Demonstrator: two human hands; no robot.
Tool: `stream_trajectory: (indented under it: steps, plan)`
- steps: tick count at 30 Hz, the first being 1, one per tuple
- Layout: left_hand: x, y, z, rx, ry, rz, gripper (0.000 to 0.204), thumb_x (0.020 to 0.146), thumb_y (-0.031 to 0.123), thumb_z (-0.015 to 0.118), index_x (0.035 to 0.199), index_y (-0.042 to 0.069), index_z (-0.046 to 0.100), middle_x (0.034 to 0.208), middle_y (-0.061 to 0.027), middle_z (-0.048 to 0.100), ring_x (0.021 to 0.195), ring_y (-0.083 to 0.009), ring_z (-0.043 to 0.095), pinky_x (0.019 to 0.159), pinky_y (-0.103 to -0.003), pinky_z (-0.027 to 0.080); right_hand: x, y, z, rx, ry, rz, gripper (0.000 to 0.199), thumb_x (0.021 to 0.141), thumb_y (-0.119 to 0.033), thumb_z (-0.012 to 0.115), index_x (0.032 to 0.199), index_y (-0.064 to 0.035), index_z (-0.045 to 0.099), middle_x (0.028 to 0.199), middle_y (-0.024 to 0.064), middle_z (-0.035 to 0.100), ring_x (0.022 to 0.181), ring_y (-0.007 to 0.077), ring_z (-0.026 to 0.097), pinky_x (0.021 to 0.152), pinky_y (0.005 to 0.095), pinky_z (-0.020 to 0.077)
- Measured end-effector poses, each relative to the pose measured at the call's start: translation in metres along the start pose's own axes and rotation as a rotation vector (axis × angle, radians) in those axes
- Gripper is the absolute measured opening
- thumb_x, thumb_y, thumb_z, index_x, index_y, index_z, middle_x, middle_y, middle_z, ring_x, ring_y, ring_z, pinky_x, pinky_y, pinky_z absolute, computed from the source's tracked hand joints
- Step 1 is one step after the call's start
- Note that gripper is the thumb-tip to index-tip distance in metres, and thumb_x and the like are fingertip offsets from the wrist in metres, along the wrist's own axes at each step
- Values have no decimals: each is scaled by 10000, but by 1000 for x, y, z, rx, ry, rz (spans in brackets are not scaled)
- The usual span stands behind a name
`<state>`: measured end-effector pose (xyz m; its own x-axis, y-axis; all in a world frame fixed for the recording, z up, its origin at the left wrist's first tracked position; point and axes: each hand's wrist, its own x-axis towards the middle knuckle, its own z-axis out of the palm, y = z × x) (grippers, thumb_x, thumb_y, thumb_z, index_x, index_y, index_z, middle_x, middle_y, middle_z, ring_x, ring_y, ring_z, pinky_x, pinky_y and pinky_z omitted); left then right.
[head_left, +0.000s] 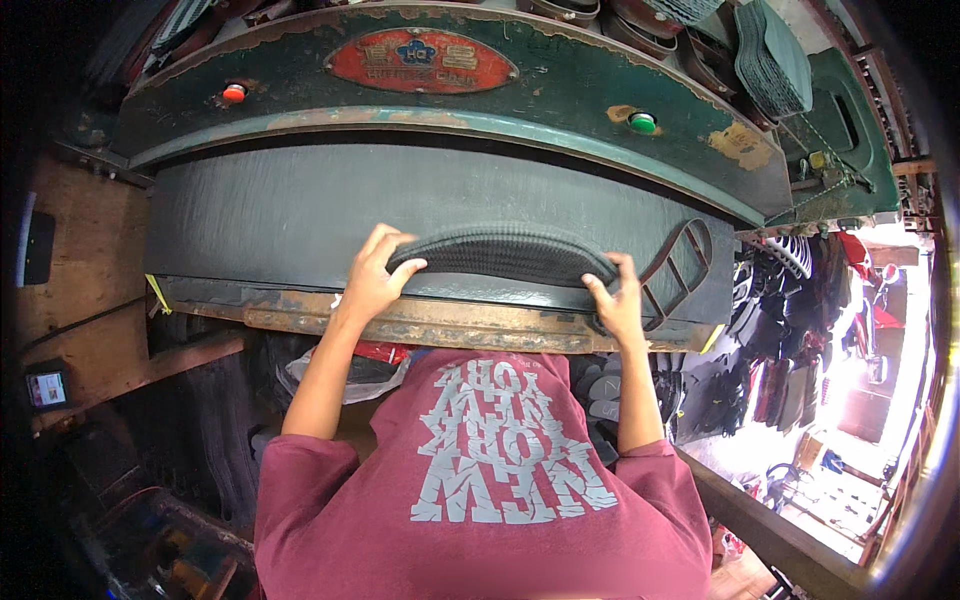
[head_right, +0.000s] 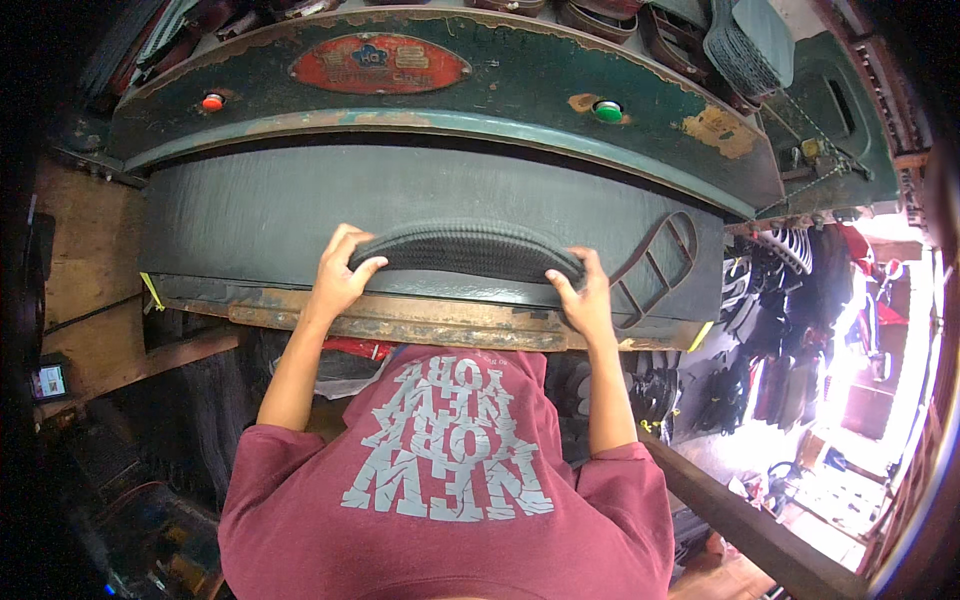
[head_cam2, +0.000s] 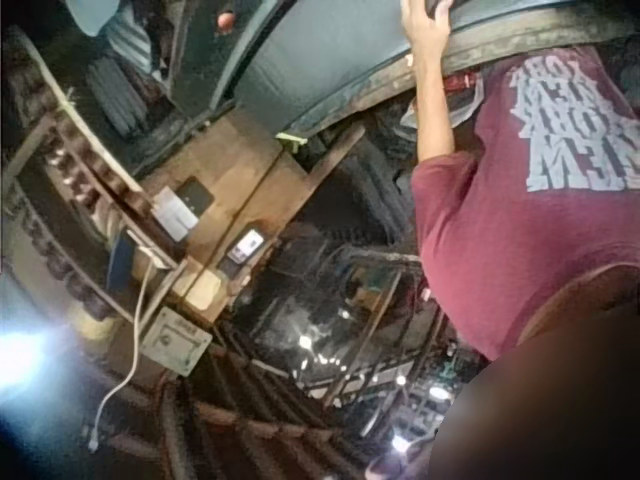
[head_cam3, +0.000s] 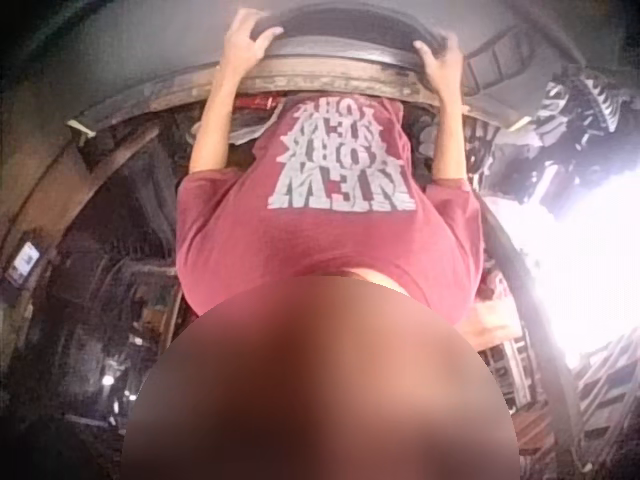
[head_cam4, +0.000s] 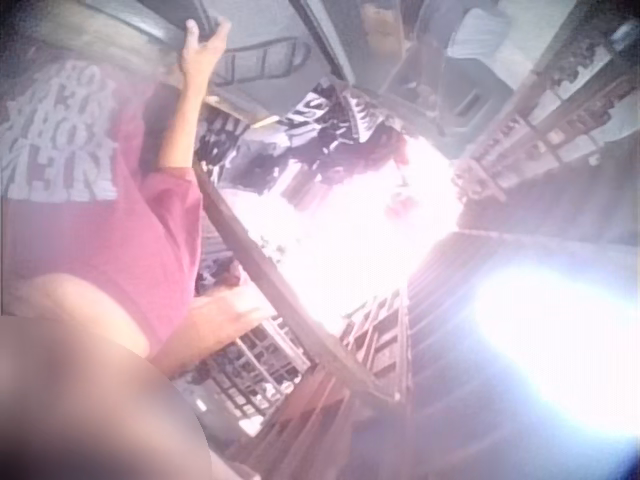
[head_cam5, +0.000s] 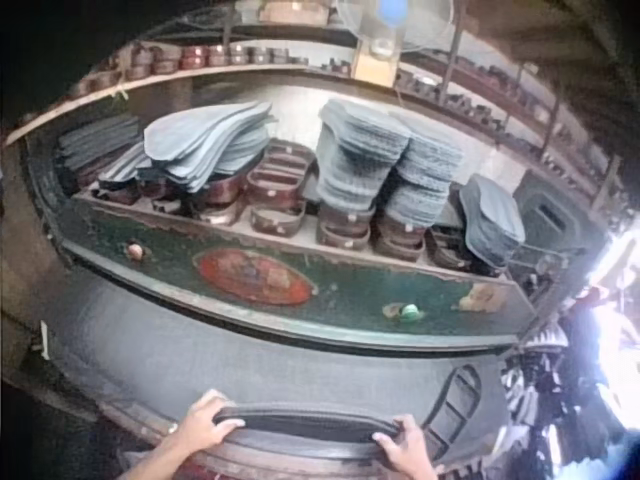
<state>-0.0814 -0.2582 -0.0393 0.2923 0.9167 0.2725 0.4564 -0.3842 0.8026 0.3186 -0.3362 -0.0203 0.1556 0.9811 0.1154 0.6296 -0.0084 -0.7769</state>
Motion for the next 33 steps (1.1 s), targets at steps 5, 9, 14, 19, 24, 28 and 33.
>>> stream_trajectory:
  steps: [5,9,14,19,24,28,33]
  plan:
    - [-14,-24,15,-145,48,-56,283,854,69,737,1099,-19,628,1044,-177,631,986,-344,637,908,-402,504,6,18,24,26,-41,93,422,847,-208,801,1140,22,602,1037,162,644,1024,305,648,941,386,494]
    - [-23,-35,29,-106,1,1,347,853,54,698,1141,-16,517,1145,-221,572,1083,-377,577,1004,-449,445,2,18,30,13,48,-33,443,820,-192,814,1145,18,600,1035,154,607,1017,310,625,942,391,485]
    - [-22,-47,30,-109,-20,-4,367,895,54,656,1201,-15,466,1175,-215,534,1098,-359,561,1025,-437,426,9,24,39,-5,128,-81,409,842,-193,804,1130,10,596,1057,169,595,1015,345,613,925,403,481]
    - [-14,-40,23,-137,-23,-174,394,925,42,653,1254,3,440,1214,-210,529,1181,-293,549,1060,-402,410,20,12,34,28,92,135,418,861,-227,811,1113,12,580,1081,182,630,1027,315,631,909,393,488]
    - [12,-19,3,-424,1,-374,504,899,-65,679,1339,18,448,1185,-142,608,1153,-209,597,1071,-363,435,24,-22,11,98,126,143,701,808,-143,848,1372,-26,450,1080,199,676,1054,328,673,969,414,496]
    - [29,-8,-15,18,-145,-397,484,898,46,725,1336,6,523,1268,-187,607,1198,-302,603,1080,-407,445,32,-24,7,-143,-71,250,670,778,-143,855,1347,-34,518,1211,219,626,1184,377,613,1022,440,481]
    - [9,-8,-16,303,-303,-152,600,836,140,792,1378,44,555,1353,-213,571,1259,-396,547,1089,-457,442,5,-3,-2,-314,-287,53,668,745,-154,846,1353,-61,587,1334,191,577,1297,382,532,1094,444,445]
